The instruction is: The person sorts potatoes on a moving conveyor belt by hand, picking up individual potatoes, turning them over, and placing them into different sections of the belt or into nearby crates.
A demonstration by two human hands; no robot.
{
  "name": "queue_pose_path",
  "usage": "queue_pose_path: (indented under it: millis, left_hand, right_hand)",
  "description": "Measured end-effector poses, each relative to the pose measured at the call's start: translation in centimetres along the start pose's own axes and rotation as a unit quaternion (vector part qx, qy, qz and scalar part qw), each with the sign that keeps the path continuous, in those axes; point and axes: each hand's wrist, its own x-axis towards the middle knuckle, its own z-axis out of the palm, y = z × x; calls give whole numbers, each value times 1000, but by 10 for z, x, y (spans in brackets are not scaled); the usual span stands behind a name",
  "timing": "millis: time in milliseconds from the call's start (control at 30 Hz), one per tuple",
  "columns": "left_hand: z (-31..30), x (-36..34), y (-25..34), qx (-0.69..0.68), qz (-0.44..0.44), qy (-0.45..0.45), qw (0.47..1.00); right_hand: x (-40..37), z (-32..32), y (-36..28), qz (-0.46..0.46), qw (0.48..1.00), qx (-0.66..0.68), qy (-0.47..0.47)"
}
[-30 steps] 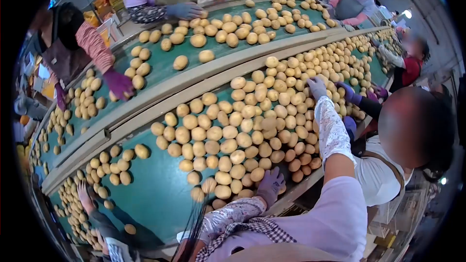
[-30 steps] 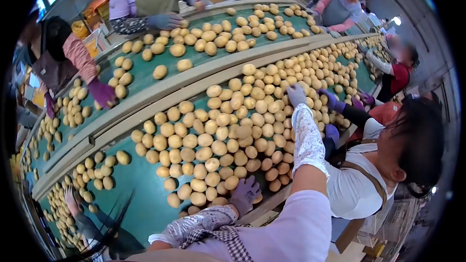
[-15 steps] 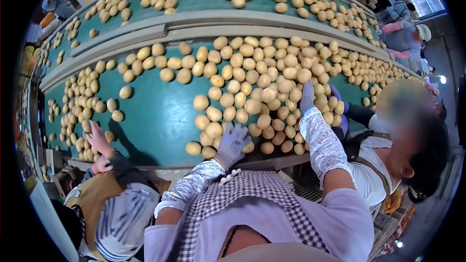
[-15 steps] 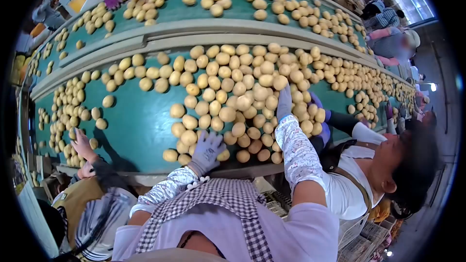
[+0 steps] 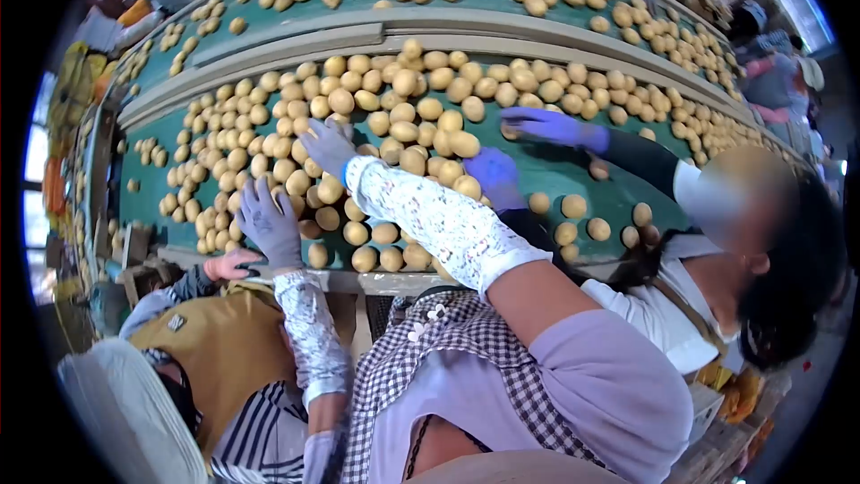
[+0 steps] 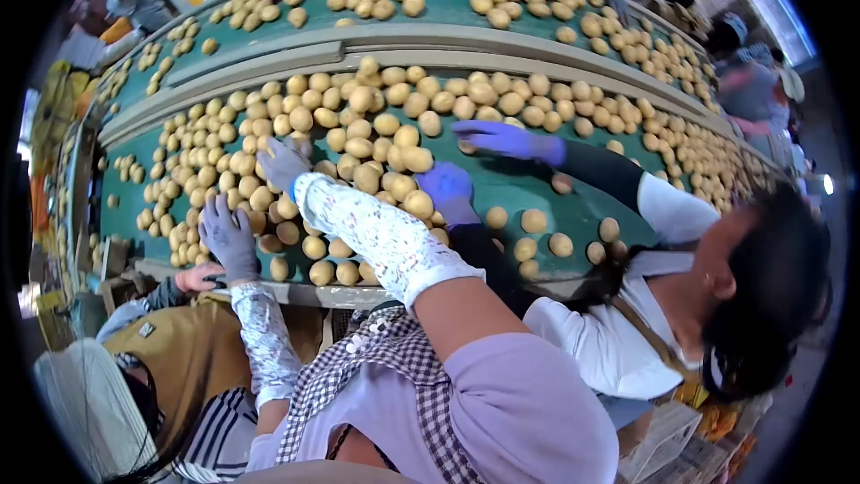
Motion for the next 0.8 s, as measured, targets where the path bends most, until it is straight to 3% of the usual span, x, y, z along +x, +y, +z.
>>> queue_pose_path:
  millis: [33,133,167,200,233,267,300,333,367,400,433,467,500,533,567,667,800]
  left_hand:
    - [-16,12,-2,-3,17,37,999]
    - [-37,-3,30,1,42,98,994]
    - [-32,-24,57,-101,8,74,992]
    - [-28,-44,98,-122,30,92,988]
    - [-51,-42,150,-120,0,-138,983]
    - [-47,-62,195,-139,64,-252,956]
    - [-23,-105,237,-265,113,-191,938]
    - [-37,-130,273,-306,228,-141,914]
    - [-23,-162,313,-409,198,-293,841]
    - [-24,-174,346,-305,432,-307,791]
    - [36,-233,380,-356,493,-47,792]
    - [42,-246,384,-428,494,-109,749]
    - [55,-258,398,-437,484,-121,748]
    - [66,-257,414,-356,519,-84,773]
    - [69,-251,421,-319,503,-123,794]
    - [67,-226,419,-265,398,-230,848]
    - [44,-213,337,-269,254,-260,892]
  right_hand:
    - [16,11,-15,-22,991,63,-114]
    - [1,-14,-47,-120,955,217,-165]
    - [2,-20,-25,-191,941,212,-180]
    - [-11,-67,-6,-245,936,158,-199]
    - [-20,-117,11,-211,950,159,-167]
    - [-36,-168,32,-173,968,150,-101]
    - [-51,-224,57,-140,981,131,-26]
    - [-61,-282,90,-108,988,94,58]
    - [-77,-344,130,-84,983,59,150]
    - [-104,-400,163,-20,979,-23,201]
    - [-130,-456,196,52,964,-98,241]
    - [-165,-480,242,55,917,150,367]
    - [-177,-518,285,75,929,14,363]
    - [-190,-555,325,96,920,-123,360]
    - [-197,-559,316,116,907,-147,376]
    - [-183,-523,242,109,927,-53,354]
    - [-155,-454,142,90,964,69,239]
